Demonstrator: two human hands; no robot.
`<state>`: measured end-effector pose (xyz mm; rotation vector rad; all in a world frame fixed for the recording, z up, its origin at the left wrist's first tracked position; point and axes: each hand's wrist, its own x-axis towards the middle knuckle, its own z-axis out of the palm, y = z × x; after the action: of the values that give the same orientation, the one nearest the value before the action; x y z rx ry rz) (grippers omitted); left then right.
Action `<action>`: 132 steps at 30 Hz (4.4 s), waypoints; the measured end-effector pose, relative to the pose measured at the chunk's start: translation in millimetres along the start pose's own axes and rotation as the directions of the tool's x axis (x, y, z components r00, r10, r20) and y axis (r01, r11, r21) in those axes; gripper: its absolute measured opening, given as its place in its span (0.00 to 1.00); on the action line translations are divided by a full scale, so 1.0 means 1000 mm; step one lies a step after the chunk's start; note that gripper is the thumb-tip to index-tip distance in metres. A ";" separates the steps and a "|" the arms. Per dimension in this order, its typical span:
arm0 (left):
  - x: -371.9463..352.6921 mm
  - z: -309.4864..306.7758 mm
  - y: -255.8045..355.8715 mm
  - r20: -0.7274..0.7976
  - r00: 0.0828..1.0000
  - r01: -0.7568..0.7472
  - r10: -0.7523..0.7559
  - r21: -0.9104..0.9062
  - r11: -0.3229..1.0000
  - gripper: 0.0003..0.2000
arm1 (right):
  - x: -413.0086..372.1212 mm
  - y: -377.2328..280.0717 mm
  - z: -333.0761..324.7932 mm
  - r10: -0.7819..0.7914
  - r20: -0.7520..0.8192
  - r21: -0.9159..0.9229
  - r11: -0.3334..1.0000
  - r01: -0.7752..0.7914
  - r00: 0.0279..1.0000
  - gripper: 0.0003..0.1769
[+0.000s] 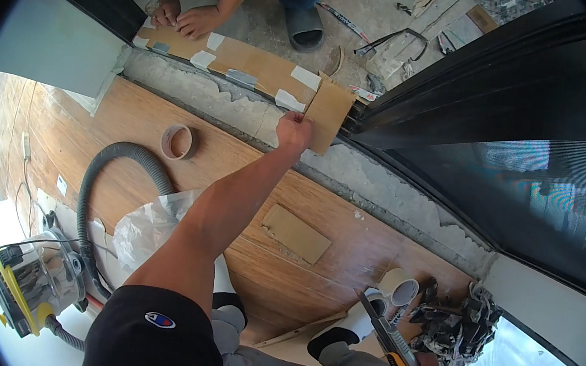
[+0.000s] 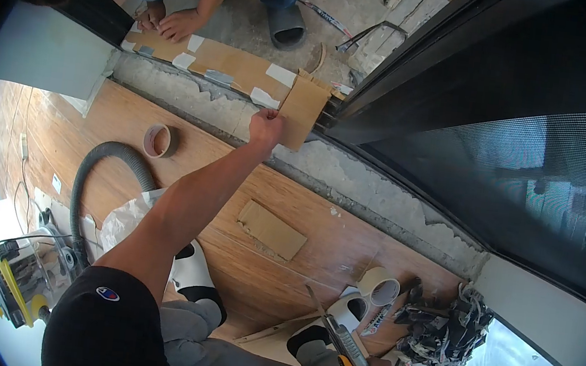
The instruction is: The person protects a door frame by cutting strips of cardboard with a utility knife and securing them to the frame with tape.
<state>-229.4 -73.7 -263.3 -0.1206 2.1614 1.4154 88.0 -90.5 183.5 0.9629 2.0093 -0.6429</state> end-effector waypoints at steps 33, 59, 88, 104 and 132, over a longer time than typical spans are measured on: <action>-0.096 -0.090 -0.035 -0.091 0.995 0.060 -0.044 0.178 0.982 0.12 | 0.240 -0.017 0.021 -0.363 -0.097 -0.008 0.931 0.364 0.927 0.15; -0.110 -0.046 -0.066 -0.455 0.832 -0.149 0.316 0.364 0.919 0.08 | 0.353 -0.065 0.045 -0.558 -0.007 -0.314 0.790 0.527 0.830 0.15; -0.131 -0.072 -0.066 0.073 0.876 -0.415 0.477 0.617 0.669 0.32 | 0.348 -0.082 0.031 -0.574 0.087 -0.584 0.633 0.508 0.814 0.15; -0.130 -0.070 -0.060 0.119 0.921 -0.352 0.371 0.664 0.660 0.31 | 0.362 -0.085 0.031 -0.608 0.117 -0.565 0.609 0.556 0.785 0.13; -0.130 -0.065 -0.065 0.096 0.909 -0.353 0.406 0.696 0.626 0.31 | 0.348 -0.062 0.032 -0.510 0.121 -0.566 0.669 0.481 0.852 0.12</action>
<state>-121.6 -187.0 -234.8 0.6235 2.7454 0.6605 -84.2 -9.6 -116.0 0.0434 2.3224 -0.2307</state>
